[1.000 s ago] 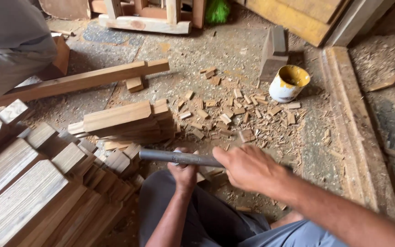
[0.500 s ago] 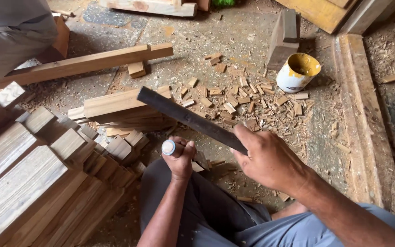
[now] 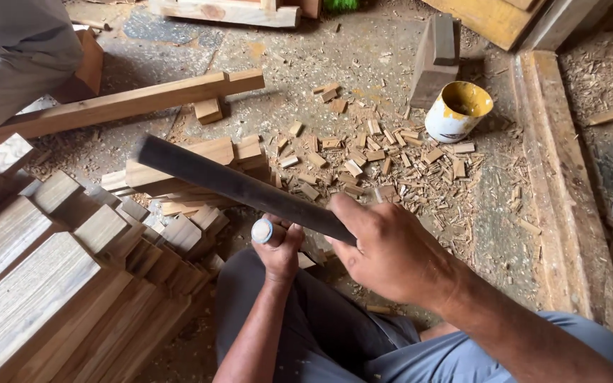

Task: The recorder is carving or shaping wood pieces using a chisel and a hammer/rod in a workshop setting.

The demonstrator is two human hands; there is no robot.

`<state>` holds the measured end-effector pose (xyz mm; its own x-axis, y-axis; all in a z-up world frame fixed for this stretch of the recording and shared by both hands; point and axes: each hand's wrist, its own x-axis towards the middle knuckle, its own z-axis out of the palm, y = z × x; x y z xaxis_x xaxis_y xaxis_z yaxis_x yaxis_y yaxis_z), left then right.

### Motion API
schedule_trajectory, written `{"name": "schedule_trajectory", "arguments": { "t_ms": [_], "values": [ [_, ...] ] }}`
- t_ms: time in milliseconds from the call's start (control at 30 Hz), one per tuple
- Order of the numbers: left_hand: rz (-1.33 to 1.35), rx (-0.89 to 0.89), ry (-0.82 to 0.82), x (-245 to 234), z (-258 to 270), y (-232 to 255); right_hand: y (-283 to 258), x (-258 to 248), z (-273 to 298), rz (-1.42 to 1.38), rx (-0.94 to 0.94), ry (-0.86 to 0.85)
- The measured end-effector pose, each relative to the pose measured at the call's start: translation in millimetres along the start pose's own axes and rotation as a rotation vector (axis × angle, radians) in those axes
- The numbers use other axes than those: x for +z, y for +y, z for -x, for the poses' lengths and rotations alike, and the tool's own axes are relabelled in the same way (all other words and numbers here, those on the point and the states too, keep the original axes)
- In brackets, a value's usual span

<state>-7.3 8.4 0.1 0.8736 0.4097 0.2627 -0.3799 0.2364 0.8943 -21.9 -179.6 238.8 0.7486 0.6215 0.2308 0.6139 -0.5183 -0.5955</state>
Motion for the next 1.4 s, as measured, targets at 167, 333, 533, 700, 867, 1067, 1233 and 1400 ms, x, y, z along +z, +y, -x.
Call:
{"name": "schedule_trajectory", "arguments": {
  "t_ms": [167, 333, 533, 700, 867, 1067, 1233, 1400],
  "values": [
    [-0.129, 0.184, -0.011, 2, 1, 3, -32, -20, -13, -0.115, -0.186, 0.175],
    [-0.052, 0.197, -0.005, 1, -8, -9, -54, -35, -20, -0.228, -0.216, 0.224],
    [-0.293, 0.299, 0.015, -1, -12, -10, -75, -47, -28, -0.317, -0.265, 0.268],
    [-0.268, 0.126, 0.016, 12, -10, 18, -84, -55, -33, -0.346, -0.328, 0.359],
    [-0.283, 0.166, -0.034, 13, -11, 17, -91, -63, -43, -0.246, -0.407, 0.498],
    [-0.249, 0.261, -0.052, -10, -6, -42, -4, 5, -33, 0.166, -0.094, -0.2],
    [-0.156, 0.049, 0.012, -8, -3, -61, 12, 32, -18, 0.434, 0.067, -0.431],
    [-0.131, 0.117, -0.018, 12, -10, -3, -22, -7, -40, 0.169, -0.181, -0.031]
  ]
}}
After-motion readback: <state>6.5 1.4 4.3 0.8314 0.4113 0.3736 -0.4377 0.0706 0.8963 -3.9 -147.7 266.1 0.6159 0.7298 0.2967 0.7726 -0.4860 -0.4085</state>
